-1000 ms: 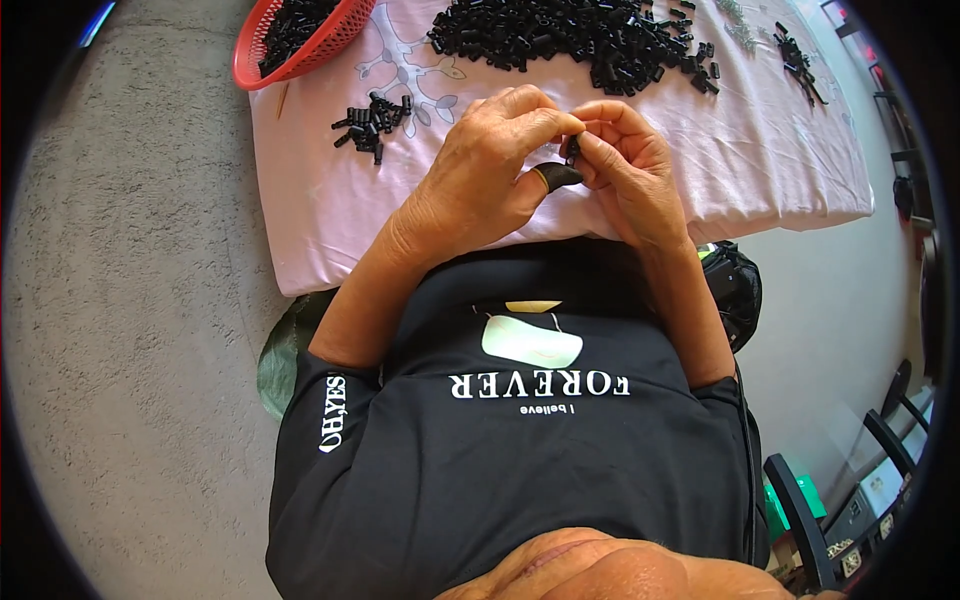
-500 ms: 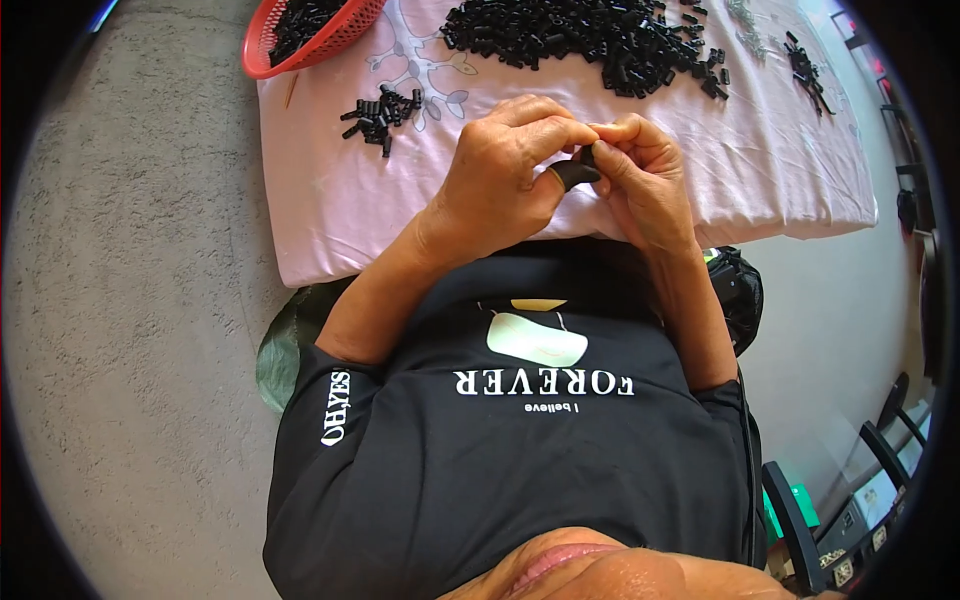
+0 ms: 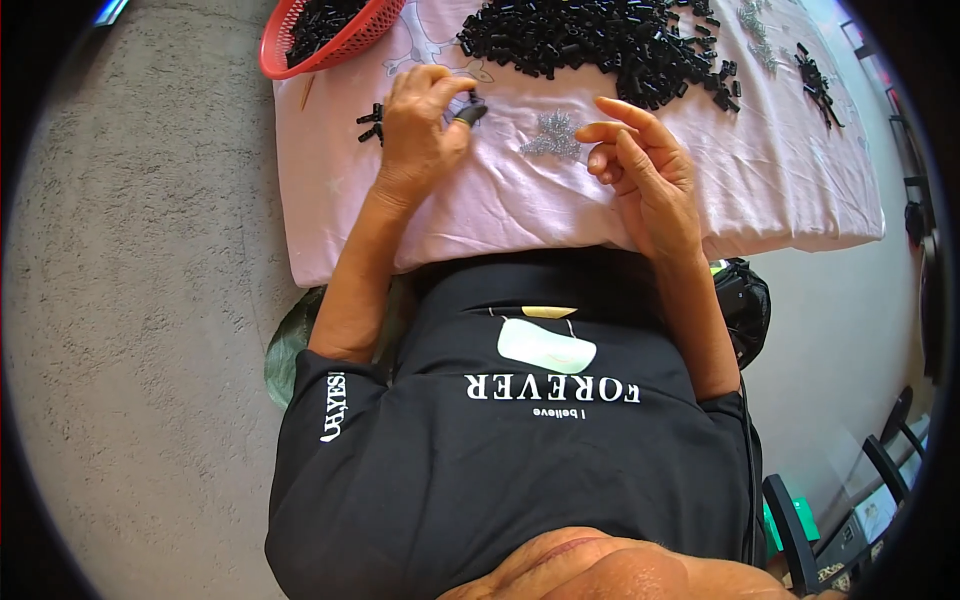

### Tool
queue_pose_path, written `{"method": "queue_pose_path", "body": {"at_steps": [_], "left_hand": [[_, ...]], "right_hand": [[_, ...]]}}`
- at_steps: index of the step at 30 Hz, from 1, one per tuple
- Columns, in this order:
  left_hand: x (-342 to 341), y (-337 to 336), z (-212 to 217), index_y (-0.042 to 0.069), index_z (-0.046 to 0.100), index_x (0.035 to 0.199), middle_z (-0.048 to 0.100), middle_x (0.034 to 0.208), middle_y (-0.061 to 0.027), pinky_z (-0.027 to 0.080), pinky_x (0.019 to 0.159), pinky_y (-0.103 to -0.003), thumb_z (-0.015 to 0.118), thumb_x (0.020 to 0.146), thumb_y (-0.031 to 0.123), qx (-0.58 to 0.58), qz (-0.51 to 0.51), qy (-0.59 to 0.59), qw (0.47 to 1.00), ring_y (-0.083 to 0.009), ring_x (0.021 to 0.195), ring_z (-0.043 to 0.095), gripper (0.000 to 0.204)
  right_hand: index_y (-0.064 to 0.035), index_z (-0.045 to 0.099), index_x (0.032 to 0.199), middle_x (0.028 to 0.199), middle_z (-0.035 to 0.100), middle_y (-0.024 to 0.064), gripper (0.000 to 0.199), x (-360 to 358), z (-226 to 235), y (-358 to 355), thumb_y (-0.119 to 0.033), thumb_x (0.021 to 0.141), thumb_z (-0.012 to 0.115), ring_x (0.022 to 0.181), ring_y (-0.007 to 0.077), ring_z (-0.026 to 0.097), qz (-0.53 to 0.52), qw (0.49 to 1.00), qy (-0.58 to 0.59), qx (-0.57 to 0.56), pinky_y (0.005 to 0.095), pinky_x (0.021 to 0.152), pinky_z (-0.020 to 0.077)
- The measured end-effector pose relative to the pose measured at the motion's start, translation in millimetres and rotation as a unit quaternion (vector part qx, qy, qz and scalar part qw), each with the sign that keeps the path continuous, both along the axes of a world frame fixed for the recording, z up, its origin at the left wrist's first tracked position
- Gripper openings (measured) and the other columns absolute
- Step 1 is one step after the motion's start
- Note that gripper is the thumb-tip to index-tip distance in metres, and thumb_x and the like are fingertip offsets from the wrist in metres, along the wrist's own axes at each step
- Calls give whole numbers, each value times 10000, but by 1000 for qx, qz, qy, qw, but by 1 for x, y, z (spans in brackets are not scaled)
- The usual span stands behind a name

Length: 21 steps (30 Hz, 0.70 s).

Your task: Manually assembling small black plastic components at a workshop table.

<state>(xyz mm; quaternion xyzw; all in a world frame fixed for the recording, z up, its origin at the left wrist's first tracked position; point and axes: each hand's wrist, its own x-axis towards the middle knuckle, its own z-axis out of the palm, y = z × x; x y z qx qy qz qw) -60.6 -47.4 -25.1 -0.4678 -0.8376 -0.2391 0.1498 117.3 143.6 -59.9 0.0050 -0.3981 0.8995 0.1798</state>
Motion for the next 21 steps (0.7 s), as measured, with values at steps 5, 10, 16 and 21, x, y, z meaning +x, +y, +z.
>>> {"method": "queue_pose_path", "body": {"at_steps": [5,10,16,21], "left_hand": [[-28,-27,-11,105,702,1020,612,1100,-65,414,940,-418,684,733,105,-48,56,48,996,-280,1068,546,287],[-27,-31,-5,86,704,1010,617,1121,-89,422,967,-431,691,721,86,-68,103,59,991,-300,1087,545,289],[-6,16,10,80,708,921,649,991,-106,483,878,-404,673,729,-7,4,-24,-6,1000,-316,979,587,214],[-10,51,-2,92,720,919,634,940,-101,502,869,-392,628,715,-32,17,-56,-35,998,-310,954,590,256]], "right_hand": [[-3,570,1301,1072,691,114,301,0,0,0,-93,1016,534,826,85,635,-3,1000,-6,20,203,739,494],[0,576,1288,1061,691,111,290,-1,-3,1,-90,1014,536,828,89,638,-7,1000,-9,18,206,738,496],[1,578,1280,1056,690,110,284,-1,-1,0,-88,1014,537,827,92,637,-14,1000,-15,21,209,741,497],[19,544,1307,1088,662,124,302,0,-2,0,-93,1031,496,841,102,593,-5,999,-20,30,219,766,469]]}}
